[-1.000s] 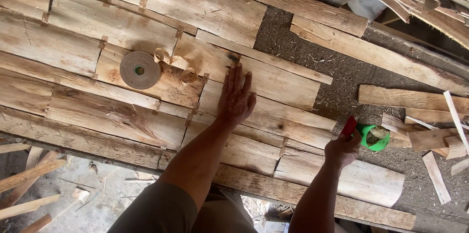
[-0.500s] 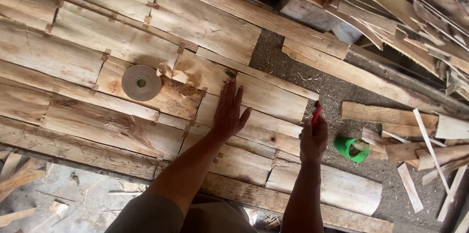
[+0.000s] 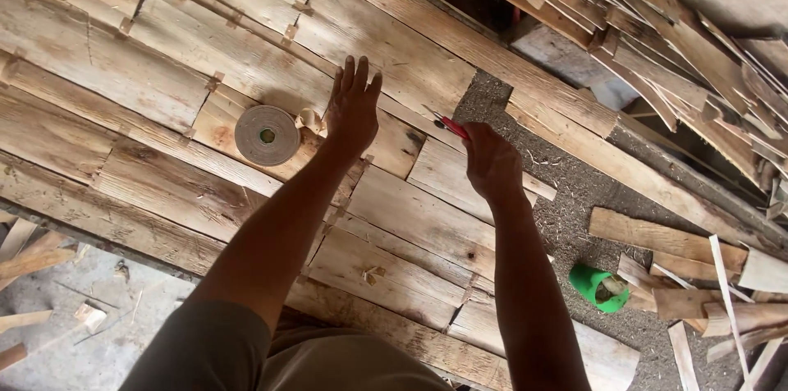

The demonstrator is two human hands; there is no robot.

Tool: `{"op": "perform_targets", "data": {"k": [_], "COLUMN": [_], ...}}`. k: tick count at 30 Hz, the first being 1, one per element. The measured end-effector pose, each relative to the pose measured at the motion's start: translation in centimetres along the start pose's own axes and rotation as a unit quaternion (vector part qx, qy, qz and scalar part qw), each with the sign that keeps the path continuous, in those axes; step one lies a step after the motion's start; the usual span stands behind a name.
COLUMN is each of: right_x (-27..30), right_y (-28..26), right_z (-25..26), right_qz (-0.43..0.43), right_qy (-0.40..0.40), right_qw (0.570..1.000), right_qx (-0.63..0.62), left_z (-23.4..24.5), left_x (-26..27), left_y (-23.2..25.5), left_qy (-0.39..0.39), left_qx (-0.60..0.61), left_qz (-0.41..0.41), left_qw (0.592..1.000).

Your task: Apply adhesive tape and trim thin wooden veneer strips to assemble or repair a panel.

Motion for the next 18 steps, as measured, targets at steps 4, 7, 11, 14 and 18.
{"op": "perform_targets", "data": {"k": [4,7,11,14,18], "right_x": [-4.0,-5.8,-6.8,-7.1,-6.9], "right_y": [-1.8,-1.3,-1.8,-1.4,-0.9], "right_z": [-1.8,-3.8,-4.8,-5.1,-5.2], "right_qz": [0.021,0.018,0.046,0.036,0.052], "right_qy": [-0.039,-0.077,-0.089,-0.098,-0.088], "right_qw": [0.999,0.996,0.994,0.992,0.992], "right_qx": [0.029,0.032,0.052,0.069,0.08], "left_z": [-0.3,-1.6,-2.2,-1.1,-1.1], "left_x": [-0.5,-0.6,-0.6,-0.9,-1.0], "left_y": [-0.7,-1.0,-1.1,-0.8,-0.3], "left_qy": [-0.009,-0.059,-0.056,-0.055,-0.078], "left_qx": [0.037,0.057,0.055,0.078,0.089], "left_qz": [-0.056,-0.053,-0.047,-0.046,-0.02], "left_qw": [0.998,0.995,0.996,0.994,0.993]}}
Point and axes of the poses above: each hand's wrist, its own x-axis away from the middle knuckle, its own z-axis out of the back of the hand, y = z × x, the point moved 7 cm from there along -x, towards the middle knuckle, and after that the axes turned 7 degrees about -x, right-handed, at the moved point
